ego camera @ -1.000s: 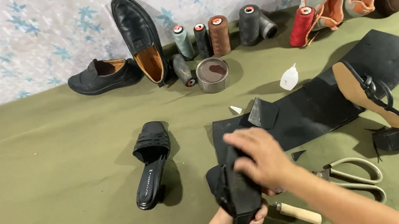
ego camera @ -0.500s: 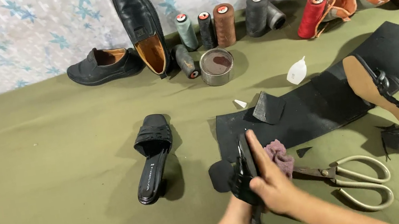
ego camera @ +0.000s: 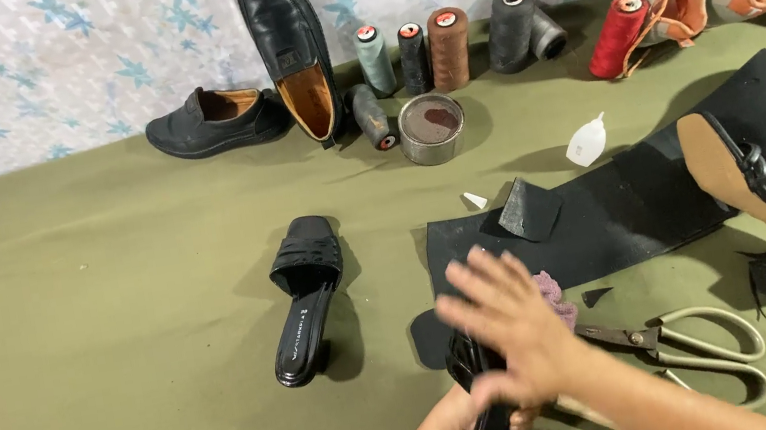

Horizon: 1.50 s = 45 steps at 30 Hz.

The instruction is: Applying adhesive to sandal components and spreading it with a cloth during a repair process.

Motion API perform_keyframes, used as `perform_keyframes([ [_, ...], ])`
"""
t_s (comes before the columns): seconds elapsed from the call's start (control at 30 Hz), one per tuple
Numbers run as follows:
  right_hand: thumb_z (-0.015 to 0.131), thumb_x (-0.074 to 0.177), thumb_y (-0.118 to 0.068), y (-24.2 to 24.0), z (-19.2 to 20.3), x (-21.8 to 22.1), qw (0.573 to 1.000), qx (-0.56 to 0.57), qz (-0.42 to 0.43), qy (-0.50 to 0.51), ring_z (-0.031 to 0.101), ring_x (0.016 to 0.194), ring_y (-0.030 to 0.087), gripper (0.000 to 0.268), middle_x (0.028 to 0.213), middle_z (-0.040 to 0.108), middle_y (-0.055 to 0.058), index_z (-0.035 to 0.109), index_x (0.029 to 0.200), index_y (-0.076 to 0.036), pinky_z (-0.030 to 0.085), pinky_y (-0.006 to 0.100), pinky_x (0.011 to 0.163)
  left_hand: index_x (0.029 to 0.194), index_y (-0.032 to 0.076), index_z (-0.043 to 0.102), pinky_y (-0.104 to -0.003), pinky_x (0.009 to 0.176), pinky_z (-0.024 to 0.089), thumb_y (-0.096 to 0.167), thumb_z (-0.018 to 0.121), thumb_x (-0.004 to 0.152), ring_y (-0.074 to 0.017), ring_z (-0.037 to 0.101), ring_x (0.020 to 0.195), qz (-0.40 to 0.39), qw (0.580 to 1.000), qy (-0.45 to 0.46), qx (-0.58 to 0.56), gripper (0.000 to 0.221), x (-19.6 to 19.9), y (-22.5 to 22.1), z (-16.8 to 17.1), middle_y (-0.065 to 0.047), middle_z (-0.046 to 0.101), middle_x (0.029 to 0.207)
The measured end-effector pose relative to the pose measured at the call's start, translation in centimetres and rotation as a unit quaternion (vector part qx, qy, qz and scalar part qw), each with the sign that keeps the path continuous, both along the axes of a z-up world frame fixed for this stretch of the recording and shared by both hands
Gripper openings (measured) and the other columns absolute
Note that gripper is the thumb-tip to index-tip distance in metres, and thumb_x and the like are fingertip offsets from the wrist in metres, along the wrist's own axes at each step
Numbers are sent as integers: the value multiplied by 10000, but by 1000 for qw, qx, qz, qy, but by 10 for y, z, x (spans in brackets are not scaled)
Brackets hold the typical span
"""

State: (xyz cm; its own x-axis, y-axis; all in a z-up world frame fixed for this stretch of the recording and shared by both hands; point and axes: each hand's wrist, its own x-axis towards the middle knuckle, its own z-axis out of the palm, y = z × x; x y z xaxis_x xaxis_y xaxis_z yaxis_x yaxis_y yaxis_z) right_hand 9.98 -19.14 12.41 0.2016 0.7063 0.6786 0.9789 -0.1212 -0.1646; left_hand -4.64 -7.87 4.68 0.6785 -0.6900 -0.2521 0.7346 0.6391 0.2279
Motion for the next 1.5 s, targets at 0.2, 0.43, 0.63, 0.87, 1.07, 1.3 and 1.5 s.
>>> perform_keyframes([
  [0.2, 522, 966, 107, -16, 14, 50, 786, 172, -170, 568, 587, 1380, 199, 425, 1394, 688, 91, 704, 1283, -110, 426, 316, 1216, 1517, -27, 526, -564, 665, 480, 72, 413, 1062, -504, 620, 721, -164, 903, -128, -375, 479, 102, -24, -125, -365, 619, 975],
  [0.43, 836, 728, -297, -27, 18, 17, 858, 60, -45, 509, 428, 1491, 241, 736, 1559, 513, 106, 591, 1394, -105, 351, 419, 1207, 1226, -228, 594, -518, 841, 502, 240, 298, 1036, -513, 622, 855, -192, 923, -51, -330, 585, 70, -22, -88, -392, 608, 1100],
  [0.63, 610, 991, -219, -24, 13, 25, 819, 93, -136, 550, 483, 703, 71, 274, 778, 595, -45, 823, 1127, -112, 382, 243, 640, 1451, -175, 496, -419, 837, 587, 414, 387, 971, -471, 684, 960, 62, 987, 6, -146, 767, 33, -3, -4, -395, 563, 1301],
  [0.87, 558, 1033, -321, -18, 9, 27, 821, 144, -184, 521, 256, 479, 58, 333, 524, 369, -95, 793, 1144, -112, 249, 245, 454, 1597, -176, 341, -602, 986, 509, 323, 405, 838, -648, 500, 1242, 199, 966, 11, -168, 911, 29, -9, 25, -388, 339, 1633],
  [1.07, 629, 1011, -169, -8, 10, 28, 812, 178, -209, 514, 575, 726, 58, 207, 832, 717, -51, 791, 1127, -114, 484, 222, 683, 1408, -199, 498, -388, 1028, 573, 10, 620, 913, -430, 663, 1194, 173, 982, -41, 66, 550, 25, -1, 52, -337, 637, 1244],
  [1.3, 396, 1020, -522, -3, -6, -14, 947, -80, -113, 290, 98, 1592, 366, 710, 1724, 149, 154, 303, 1616, -148, 156, 554, 1207, 1475, 70, 487, -373, 1099, 517, 121, 705, 926, -234, 620, 1230, 169, 925, -169, 297, 592, 32, 2, 70, -120, 614, 1377],
  [1.5, 308, 963, -677, -3, 7, 31, 945, -122, -145, 268, 105, 1590, 351, 735, 1711, 235, 72, 380, 1584, -292, 110, 629, 1202, 1562, 66, 367, -413, 1255, 312, 351, 779, 899, -213, 414, 1480, 182, 885, -302, 304, 831, 22, 0, 55, -97, 432, 1606],
])
